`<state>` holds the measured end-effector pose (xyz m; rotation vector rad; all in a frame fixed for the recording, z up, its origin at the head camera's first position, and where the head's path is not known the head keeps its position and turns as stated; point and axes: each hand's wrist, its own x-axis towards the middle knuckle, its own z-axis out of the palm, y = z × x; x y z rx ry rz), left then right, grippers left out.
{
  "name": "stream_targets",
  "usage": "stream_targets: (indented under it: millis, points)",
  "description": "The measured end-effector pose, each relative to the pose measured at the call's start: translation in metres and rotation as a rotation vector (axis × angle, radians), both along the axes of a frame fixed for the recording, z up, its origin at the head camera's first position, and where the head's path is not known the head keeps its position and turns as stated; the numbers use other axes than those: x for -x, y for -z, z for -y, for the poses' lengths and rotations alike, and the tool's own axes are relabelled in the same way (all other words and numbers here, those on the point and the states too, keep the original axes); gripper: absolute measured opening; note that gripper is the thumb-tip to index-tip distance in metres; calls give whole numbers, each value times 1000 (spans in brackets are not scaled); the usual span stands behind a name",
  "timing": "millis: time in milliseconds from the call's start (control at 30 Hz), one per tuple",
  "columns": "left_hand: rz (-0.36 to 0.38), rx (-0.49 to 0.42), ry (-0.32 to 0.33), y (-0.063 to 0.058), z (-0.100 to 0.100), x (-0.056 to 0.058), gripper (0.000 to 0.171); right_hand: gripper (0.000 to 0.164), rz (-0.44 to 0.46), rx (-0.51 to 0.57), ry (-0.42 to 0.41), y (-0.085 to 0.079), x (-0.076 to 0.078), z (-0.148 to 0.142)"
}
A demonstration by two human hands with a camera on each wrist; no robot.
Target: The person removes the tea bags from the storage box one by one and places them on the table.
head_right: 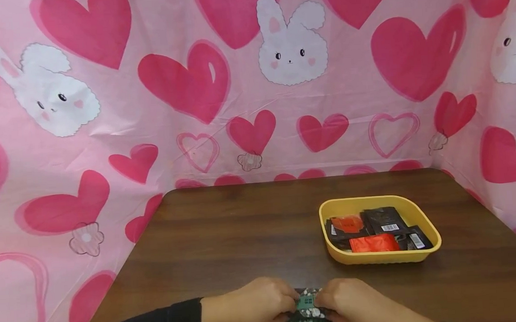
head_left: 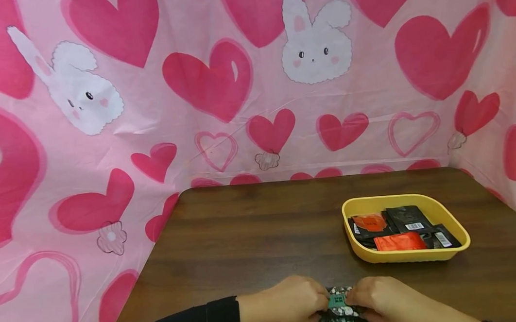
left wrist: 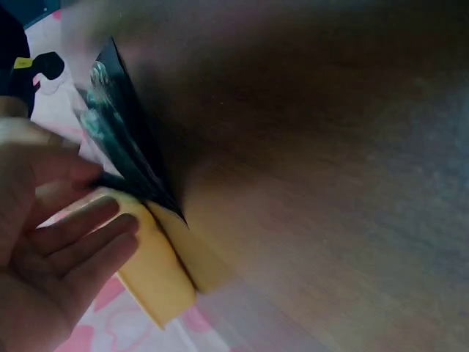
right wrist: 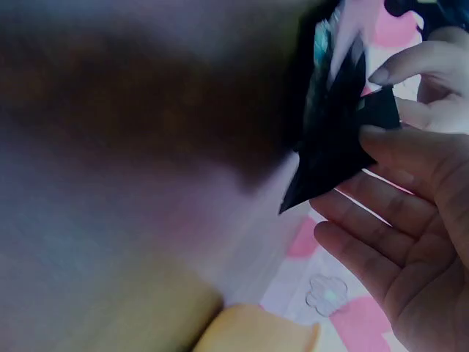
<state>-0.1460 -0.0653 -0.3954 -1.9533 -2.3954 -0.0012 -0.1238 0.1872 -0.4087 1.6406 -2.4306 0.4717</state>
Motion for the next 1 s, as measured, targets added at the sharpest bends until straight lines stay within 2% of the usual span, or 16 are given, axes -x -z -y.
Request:
stream_targets:
  millis: [100,233,333,467,533,600,700,767,800,833,900,933,1000]
  points:
    - [152,55,27,2,-1,2,12,21,30,-34,-37,3,-2,1]
    - [234,85,47,5,-4,1,18,22,55,-53,-39,8,-5,0]
    - [254,96,48,6,-8,0,18,23,35,-51,-46,11,-6,-1]
    - [228,100,55,5,-12,-1,18,22,5,-38,-49,13,-9,-3]
    - [244,97,60,3,-13,1,19,20,51,-36,-25,11,-11,-4]
    - [277,99,59,-1,-15,5,21,21,158,-53,19,5,-12,-5]
    - [312,86,40,-11,-23,18,27,23,220,-28,93,-7,-12,-9]
    - [306,54,12,-21,-32,32,30,25,162,14,137,-17,-10,-13]
    - [297,35,-11,-27,-38,40,32,25,102,47,163,-22,-7,-17]
    - [290,5,-36,-33,-44,49,33,24,36,82,201,-28,-3,-21]
    - [295,-46,-94,-43,-60,67,33,24,-35,133,302,-40,10,-33]
    - [295,-66,-122,-47,-70,77,33,24,-42,140,358,-46,17,-40]
    - [299,-77,-197,-52,-90,95,33,25,25,121,468,-57,35,-55]
